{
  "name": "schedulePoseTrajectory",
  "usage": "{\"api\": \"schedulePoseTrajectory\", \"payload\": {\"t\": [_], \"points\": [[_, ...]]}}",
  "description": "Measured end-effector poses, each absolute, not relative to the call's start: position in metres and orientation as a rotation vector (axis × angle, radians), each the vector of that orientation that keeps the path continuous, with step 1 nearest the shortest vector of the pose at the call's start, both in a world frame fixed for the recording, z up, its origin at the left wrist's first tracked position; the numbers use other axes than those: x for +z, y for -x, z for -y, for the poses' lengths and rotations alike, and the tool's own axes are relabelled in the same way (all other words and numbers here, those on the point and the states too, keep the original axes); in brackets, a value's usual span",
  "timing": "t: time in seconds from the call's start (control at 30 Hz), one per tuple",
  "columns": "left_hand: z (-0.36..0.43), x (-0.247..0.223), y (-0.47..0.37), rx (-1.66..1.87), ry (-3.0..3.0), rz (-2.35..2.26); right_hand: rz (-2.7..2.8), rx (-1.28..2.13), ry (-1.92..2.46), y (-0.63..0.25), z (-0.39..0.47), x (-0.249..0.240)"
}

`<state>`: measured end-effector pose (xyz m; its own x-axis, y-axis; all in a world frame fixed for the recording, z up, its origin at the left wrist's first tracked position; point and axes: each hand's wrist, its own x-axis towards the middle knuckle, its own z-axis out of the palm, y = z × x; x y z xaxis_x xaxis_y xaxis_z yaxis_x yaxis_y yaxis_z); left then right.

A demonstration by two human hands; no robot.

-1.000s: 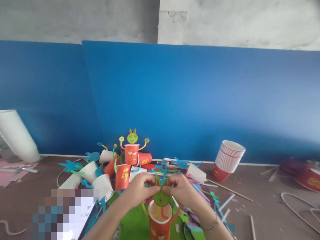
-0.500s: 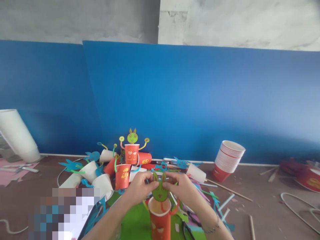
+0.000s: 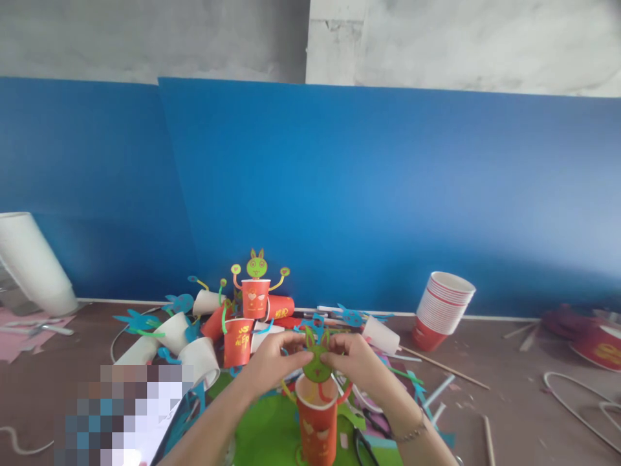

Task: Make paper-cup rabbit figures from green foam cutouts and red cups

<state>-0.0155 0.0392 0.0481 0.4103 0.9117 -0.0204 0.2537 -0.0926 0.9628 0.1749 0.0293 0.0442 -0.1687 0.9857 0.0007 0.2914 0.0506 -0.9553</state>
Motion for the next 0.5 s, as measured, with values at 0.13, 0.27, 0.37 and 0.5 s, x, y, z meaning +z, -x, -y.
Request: {"api": "schedulePoseTrajectory", "payload": {"t": [0.13, 0.27, 0.37, 0.5], "points": [[-0.042, 0.043, 0.015, 0.853, -1.489, -1.026, 1.545, 1.186, 1.291, -0.172, -0.029, 0.050], [-0.044, 0.041, 0.014, 0.890, -1.434, -1.023, 1.536, 1.277, 1.195, -0.173, -0.030, 0.052], [-0.045, 0.040, 0.015, 0.899, -1.397, -1.015, 1.526, 1.236, 1.316, -0.174, -0.030, 0.047], [-0.045, 0.036, 0.016, 0.914, -1.287, -0.984, 1.537, 1.214, 1.292, -0.175, -0.032, 0.041]]}}
